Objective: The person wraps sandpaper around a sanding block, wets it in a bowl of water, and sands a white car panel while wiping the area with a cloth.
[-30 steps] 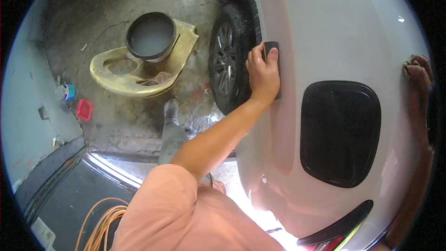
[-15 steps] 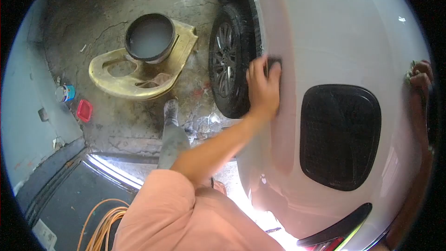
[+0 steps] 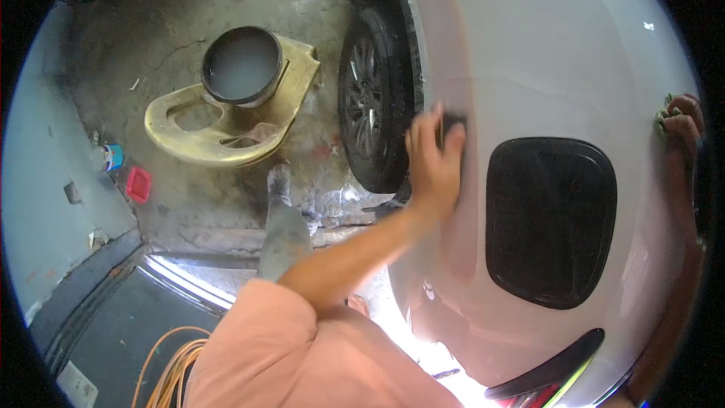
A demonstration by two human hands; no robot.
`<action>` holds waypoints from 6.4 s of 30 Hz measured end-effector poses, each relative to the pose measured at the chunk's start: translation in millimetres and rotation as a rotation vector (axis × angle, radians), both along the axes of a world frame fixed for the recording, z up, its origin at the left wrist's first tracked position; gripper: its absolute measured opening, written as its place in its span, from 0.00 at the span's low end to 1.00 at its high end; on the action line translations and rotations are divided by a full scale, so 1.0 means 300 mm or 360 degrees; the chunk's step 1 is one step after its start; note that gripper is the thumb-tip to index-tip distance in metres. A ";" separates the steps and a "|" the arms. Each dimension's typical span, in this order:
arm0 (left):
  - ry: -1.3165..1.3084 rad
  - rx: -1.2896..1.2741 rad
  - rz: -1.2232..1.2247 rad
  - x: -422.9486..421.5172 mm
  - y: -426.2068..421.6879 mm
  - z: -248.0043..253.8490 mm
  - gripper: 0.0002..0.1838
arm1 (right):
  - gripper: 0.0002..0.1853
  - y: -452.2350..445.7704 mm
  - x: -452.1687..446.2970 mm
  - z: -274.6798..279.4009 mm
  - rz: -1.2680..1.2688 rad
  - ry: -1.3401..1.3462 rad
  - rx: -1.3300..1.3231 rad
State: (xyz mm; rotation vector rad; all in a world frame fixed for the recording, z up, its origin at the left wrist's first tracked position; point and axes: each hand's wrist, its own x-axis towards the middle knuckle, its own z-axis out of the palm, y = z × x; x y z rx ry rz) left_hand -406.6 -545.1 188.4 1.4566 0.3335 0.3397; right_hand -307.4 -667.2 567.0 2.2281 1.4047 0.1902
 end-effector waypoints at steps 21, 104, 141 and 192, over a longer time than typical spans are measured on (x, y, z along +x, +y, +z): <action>-0.0101 -0.0235 0.0092 0.313 0.076 -0.035 0.21 | 0.05 -0.021 0.001 -0.004 0.0017 0.0010 -0.0004; 0.0095 -0.1393 -0.0428 -0.020 3.143 -0.145 0.20 | 0.25 2.166 -0.467 -1.868 -0.2926 0.1072 0.5170; 0.0904 -0.1825 -0.1721 1.307 2.941 0.159 0.17 | 0.30 2.758 0.638 -0.973 -0.1044 0.1451 0.3979; -0.0282 0.1856 -0.5098 0.800 1.374 -0.047 0.29 | 0.47 2.185 -0.146 -1.403 -0.3760 -0.0449 0.3174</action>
